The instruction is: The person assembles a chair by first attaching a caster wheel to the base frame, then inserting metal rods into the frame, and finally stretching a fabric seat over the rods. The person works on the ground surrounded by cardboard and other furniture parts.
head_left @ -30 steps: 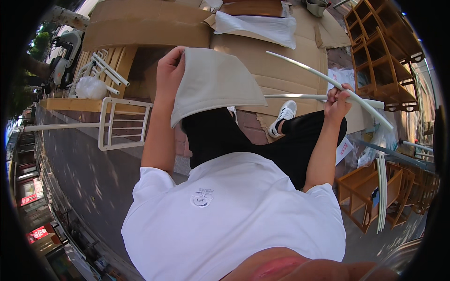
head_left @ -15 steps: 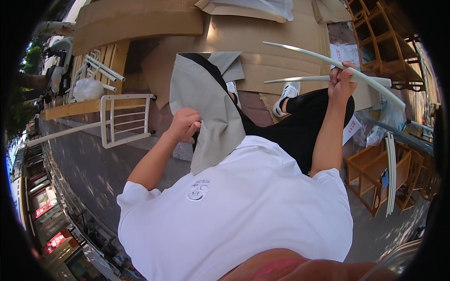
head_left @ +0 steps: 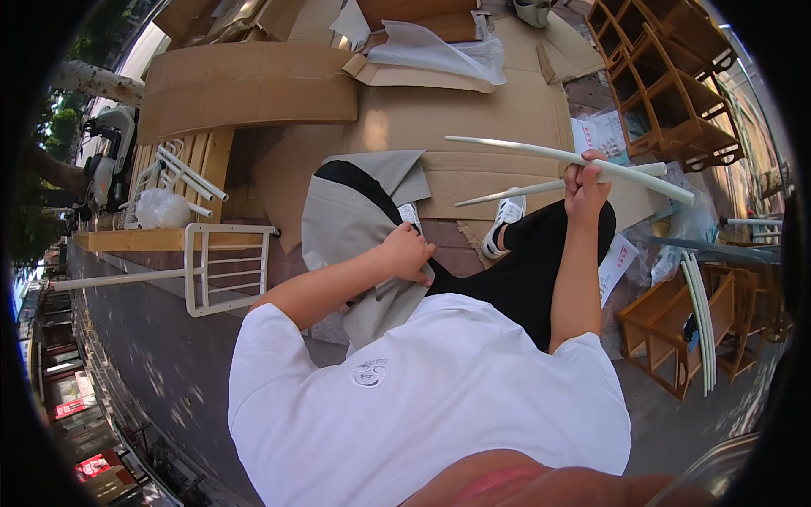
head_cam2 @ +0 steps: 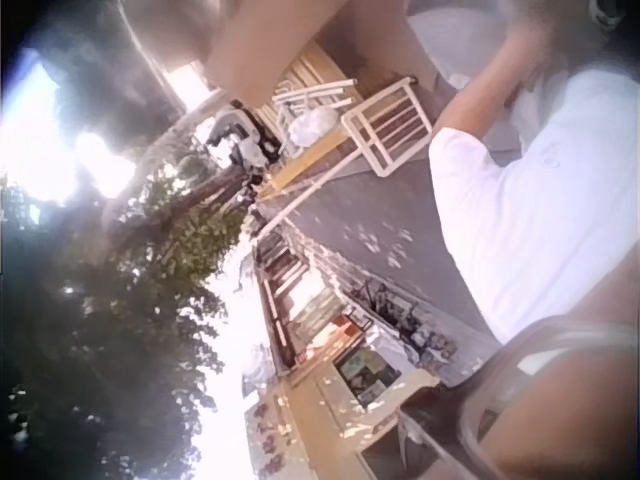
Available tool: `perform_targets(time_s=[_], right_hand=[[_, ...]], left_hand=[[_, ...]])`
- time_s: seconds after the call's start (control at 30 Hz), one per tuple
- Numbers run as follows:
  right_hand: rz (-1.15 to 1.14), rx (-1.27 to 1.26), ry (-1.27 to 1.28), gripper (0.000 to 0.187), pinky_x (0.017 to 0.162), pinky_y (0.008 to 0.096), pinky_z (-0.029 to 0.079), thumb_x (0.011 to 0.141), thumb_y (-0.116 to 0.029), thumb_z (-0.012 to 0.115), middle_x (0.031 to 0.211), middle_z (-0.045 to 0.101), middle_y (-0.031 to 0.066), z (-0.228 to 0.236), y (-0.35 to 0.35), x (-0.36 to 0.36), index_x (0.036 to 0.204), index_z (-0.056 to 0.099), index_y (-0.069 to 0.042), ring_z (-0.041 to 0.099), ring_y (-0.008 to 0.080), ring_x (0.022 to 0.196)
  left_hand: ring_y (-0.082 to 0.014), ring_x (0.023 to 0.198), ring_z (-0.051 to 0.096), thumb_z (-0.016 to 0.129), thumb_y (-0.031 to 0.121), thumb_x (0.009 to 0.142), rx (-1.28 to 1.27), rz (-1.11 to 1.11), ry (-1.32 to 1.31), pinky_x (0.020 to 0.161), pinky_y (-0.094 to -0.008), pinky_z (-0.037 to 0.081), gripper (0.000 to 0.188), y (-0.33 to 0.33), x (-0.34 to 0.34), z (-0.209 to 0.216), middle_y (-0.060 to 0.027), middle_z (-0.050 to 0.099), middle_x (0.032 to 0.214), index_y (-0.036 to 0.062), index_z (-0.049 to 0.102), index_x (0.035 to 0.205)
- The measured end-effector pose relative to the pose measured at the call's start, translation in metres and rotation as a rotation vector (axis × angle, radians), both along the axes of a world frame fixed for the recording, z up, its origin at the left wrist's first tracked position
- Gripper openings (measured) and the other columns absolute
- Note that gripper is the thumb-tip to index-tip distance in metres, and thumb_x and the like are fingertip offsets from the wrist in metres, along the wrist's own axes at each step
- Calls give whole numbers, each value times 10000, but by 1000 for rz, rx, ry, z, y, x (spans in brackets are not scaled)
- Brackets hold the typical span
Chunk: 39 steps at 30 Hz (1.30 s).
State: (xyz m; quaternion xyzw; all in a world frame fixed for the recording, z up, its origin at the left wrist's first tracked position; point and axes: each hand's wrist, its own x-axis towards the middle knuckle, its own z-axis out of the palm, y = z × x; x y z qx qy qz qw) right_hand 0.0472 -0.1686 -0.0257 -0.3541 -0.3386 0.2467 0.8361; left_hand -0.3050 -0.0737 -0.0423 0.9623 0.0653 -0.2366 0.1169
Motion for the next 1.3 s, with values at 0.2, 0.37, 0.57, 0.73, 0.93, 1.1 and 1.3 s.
perform_targets(time_s=[0.2, 0.37, 0.57, 0.73, 0.93, 1.1, 1.3], right_hand=[[-22, 5, 27, 421, 446, 218, 259, 909, -437, 709, 664, 407, -30, -8, -6, 10, 1051, 622, -51, 386, 76, 489], [15, -1, 40, 396, 445, 216, 257, 925, -419, 700, 687, 425, -31, -9, -3, 10, 1044, 620, -49, 389, 76, 489], [42, -8, 78, 377, 442, 220, 252, 940, -397, 691, 685, 426, -30, -13, -6, 12, 1055, 612, -47, 390, 77, 488], [52, 23, 103, 373, 442, 218, 253, 949, -388, 681, 681, 429, -25, -15, -9, 17, 1068, 602, -43, 387, 78, 486], [39, 52, 119, 337, 438, 217, 256, 968, -351, 669, 673, 430, -20, -11, -11, 22, 1070, 601, -38, 384, 75, 486], [14, 56, 72, 336, 436, 218, 259, 966, -351, 671, 679, 439, -20, -7, -9, 28, 1071, 606, -38, 385, 73, 485], [-108, 97, -1, 373, 439, 220, 255, 951, -380, 683, 698, 445, -19, 28, -16, 41, 1068, 614, -32, 383, 73, 480]], left_hand=[[-354, 961, 680, 747, 583, 723, -143, -114, 410, 863, -455, 528, 637, 20, 37, 24, -176, 713, 989, -2, 719, 974], [-320, 1023, 655, 752, 401, 789, -640, -360, 576, 886, -400, 507, 537, 52, 70, -1, -196, 688, 1085, -5, 675, 1132], [-240, 1055, 614, 760, 313, 809, -918, -117, 661, 907, -373, 480, 517, 79, 92, 40, -110, 666, 1153, 19, 627, 1213], [-163, 1023, 576, 740, 342, 856, -866, 168, 389, 908, -310, 440, 444, 123, 103, 139, -46, 649, 1113, 41, 649, 1168], [-42, 863, 495, 748, 305, 886, -664, 447, -321, 760, -233, 407, 292, 175, 101, 294, 67, 541, 878, 90, 571, 977], [-107, 874, 590, 705, 203, 902, -647, 411, -1114, 754, -267, 482, 244, 167, 99, 433, -18, 606, 929, 76, 574, 1065], [-95, 871, 569, 691, 121, 886, -481, 141, -1309, 768, -243, 480, 297, 160, 84, 464, -9, 580, 913, 57, 539, 1133]])
